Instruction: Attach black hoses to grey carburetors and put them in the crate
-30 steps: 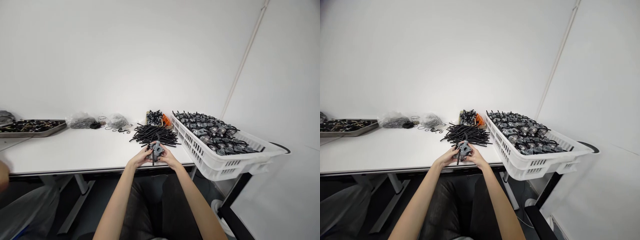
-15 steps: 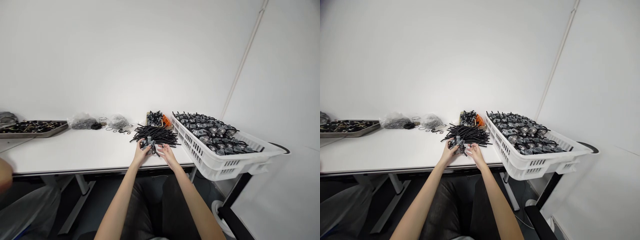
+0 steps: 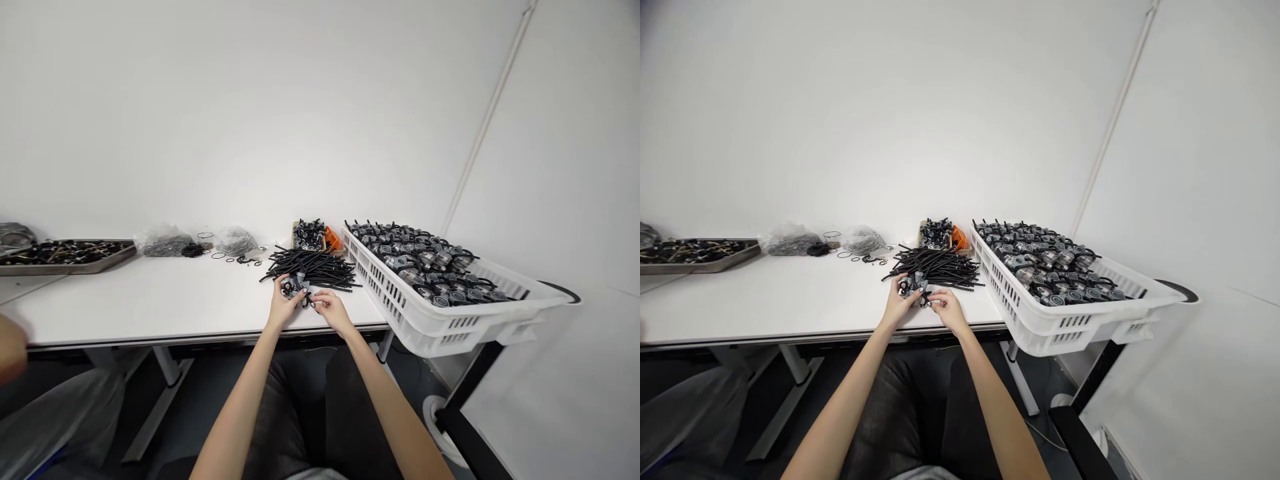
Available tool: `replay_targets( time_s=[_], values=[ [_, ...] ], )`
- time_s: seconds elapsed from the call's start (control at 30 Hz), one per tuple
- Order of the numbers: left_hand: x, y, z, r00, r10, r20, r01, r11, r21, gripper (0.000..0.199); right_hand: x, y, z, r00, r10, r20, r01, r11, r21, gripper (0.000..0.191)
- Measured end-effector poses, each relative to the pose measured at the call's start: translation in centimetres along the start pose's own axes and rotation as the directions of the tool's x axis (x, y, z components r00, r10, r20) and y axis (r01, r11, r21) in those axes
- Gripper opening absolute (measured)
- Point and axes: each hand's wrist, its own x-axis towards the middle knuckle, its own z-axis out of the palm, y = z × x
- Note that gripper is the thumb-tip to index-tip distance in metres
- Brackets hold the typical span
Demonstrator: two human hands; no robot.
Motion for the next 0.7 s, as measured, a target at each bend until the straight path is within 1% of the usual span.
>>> replay_targets(
  time_s=[0.1,0.27,0.47,0.6,0.7],
  values=[
    [0.03,-0.19,0.0,1.0,0.0,0.03,0.0,1.0,0.017,0.059,-0.02,0.2,0.07,1.0,0.007,0.01,-0.007,1.0,0.011,0.016],
    [0.07,-0.37,0.01,1.0,-0.005,0.01,0.005,1.0,0.001,0.058,-0.07,0.2,0.24,0.999,0.025,0.03,-0.026,0.999,0.047,0.014],
    [0.1,-0.4,0.11,1.0,-0.007,0.023,0.008,1.0,-0.01,0.058,-0.19,-0.04,0.13,1.0,0.014,0.016,-0.015,0.998,0.066,0.01],
    [0.03,-0.14,0.17,0.999,-0.024,0.034,0.025,0.999,-0.042,0.059,-0.16,-0.24,-0.03,0.999,0.017,0.03,-0.019,0.996,0.085,0.01],
    [-0.06,0.09,0.22,0.999,-0.01,0.034,0.011,0.999,-0.036,0.057,-0.12,-0.26,-0.11,0.999,0.011,0.042,-0.016,0.994,0.106,0.011]
  ],
)
